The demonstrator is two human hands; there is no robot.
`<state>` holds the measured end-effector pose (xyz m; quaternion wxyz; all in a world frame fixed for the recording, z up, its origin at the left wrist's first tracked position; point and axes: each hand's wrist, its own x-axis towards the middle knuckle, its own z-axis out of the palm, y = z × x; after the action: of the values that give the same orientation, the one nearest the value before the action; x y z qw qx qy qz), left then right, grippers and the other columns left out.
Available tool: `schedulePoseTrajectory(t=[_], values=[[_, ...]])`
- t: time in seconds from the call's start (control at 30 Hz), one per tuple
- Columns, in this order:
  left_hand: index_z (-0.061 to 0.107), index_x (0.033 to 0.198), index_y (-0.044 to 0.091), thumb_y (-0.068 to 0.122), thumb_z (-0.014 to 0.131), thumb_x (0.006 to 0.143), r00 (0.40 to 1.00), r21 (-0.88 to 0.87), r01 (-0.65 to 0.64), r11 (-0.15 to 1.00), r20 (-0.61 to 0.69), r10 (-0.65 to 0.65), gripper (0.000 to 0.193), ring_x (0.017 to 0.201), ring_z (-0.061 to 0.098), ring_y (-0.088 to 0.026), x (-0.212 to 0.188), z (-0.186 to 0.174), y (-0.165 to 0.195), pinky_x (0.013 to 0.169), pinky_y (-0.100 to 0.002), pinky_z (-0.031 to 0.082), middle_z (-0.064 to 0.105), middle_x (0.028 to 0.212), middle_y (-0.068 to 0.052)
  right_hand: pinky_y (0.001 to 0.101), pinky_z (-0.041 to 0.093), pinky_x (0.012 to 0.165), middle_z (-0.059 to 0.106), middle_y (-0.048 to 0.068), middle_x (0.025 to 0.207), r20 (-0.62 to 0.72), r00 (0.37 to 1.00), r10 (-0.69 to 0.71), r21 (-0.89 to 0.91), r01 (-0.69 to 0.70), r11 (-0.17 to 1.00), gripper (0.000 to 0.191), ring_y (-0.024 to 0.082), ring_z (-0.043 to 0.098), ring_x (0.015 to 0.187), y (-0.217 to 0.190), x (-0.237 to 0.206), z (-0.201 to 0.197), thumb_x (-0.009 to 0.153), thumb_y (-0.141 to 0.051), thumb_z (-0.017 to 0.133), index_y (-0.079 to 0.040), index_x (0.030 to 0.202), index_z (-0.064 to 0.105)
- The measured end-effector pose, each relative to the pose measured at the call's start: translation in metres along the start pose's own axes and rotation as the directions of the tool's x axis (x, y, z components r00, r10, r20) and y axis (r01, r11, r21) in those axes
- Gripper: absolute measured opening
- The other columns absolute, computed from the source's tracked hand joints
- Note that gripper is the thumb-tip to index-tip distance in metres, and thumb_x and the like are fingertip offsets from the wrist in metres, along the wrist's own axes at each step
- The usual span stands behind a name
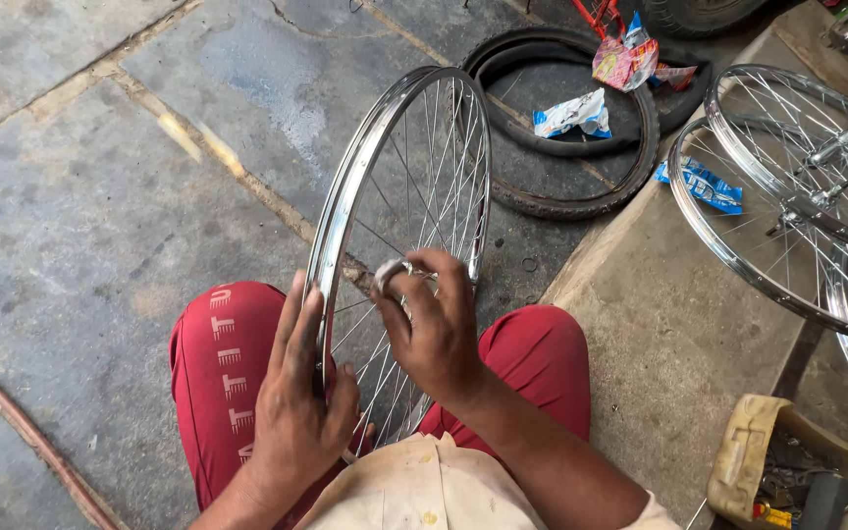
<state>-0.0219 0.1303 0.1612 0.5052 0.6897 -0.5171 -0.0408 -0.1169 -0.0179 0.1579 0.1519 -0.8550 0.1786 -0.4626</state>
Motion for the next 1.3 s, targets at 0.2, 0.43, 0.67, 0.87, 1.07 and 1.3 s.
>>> schedulePoseTrajectory(t=[0.2,0.43,0.67,0.87,1.07,1.3], values=[[0.030,0.157,0.001,-0.008,0.053,0.085,0.999,-0.041,0.034,0.999,0.010,-0.034,0.076,0.152,0.034,-0.048,-0.013,0.010,-0.004,0.116,-0.049,0.043,0.026,0.165,-0.031,0.0386,0.058,0.082,0.074,0.012,0.105,0.273,0.961,0.044,0.336,-0.138,0.932,0.024,0.027,0.072,0.093,0.012,-0.001,-0.004,0.098,-0.005,0.068,-0.005,0.122,0.066],[0.032,0.157,0.001,-0.011,0.047,0.079,0.996,-0.051,0.011,0.999,0.089,-0.007,0.080,0.152,0.035,-0.047,0.024,0.005,0.010,0.113,-0.048,0.047,0.022,0.168,-0.028,0.0305,0.064,0.080,0.079,0.010,0.101,0.538,0.838,0.092,0.461,-0.385,0.800,0.022,0.018,0.080,0.092,0.044,0.036,0.003,0.104,-0.012,0.060,-0.004,0.123,0.069],[0.037,0.156,0.005,-0.011,0.045,0.076,0.990,-0.039,0.075,0.996,0.124,-0.070,0.082,0.148,0.043,-0.043,0.038,-0.003,0.023,0.107,-0.045,0.051,0.025,0.169,-0.022,0.0296,0.061,0.081,0.075,0.008,0.097,0.566,0.805,0.176,0.600,-0.549,0.581,0.023,0.015,0.071,0.090,0.057,0.031,0.017,0.107,-0.015,0.058,0.001,0.117,0.071],[0.035,0.155,0.005,-0.011,0.044,0.074,0.981,-0.044,0.149,0.988,0.129,-0.142,0.083,0.145,0.046,-0.041,0.038,-0.003,0.018,0.095,-0.040,0.057,0.023,0.168,-0.022,0.0296,0.059,0.085,0.075,0.005,0.098,0.728,0.670,0.144,0.505,-0.667,0.547,0.027,0.013,0.070,0.090,0.051,0.044,0.018,0.106,-0.021,0.059,-0.001,0.121,0.071],[0.035,0.159,0.005,-0.013,0.047,0.080,0.998,-0.054,0.028,0.998,0.058,-0.025,0.082,0.149,0.045,-0.040,0.035,-0.006,0.009,0.106,-0.043,0.053,0.026,0.170,-0.021,0.0334,0.060,0.091,0.078,0.006,0.102,0.876,0.480,-0.048,0.365,-0.595,0.716,0.033,0.018,0.076,0.097,0.052,0.082,-0.005,0.094,-0.023,0.071,-0.002,0.120,0.068],[0.035,0.155,0.002,-0.014,0.045,0.076,0.988,-0.068,0.112,0.991,0.116,-0.104,0.081,0.150,0.041,-0.040,0.035,-0.004,0.013,0.100,-0.039,0.057,0.022,0.168,-0.024,0.0399,0.057,0.076,0.068,0.010,0.087,0.272,0.957,0.100,0.212,-0.161,0.964,0.025,0.028,0.072,0.083,0.007,0.045,0.015,0.086,-0.011,0.080,-0.001,0.096,0.060]])
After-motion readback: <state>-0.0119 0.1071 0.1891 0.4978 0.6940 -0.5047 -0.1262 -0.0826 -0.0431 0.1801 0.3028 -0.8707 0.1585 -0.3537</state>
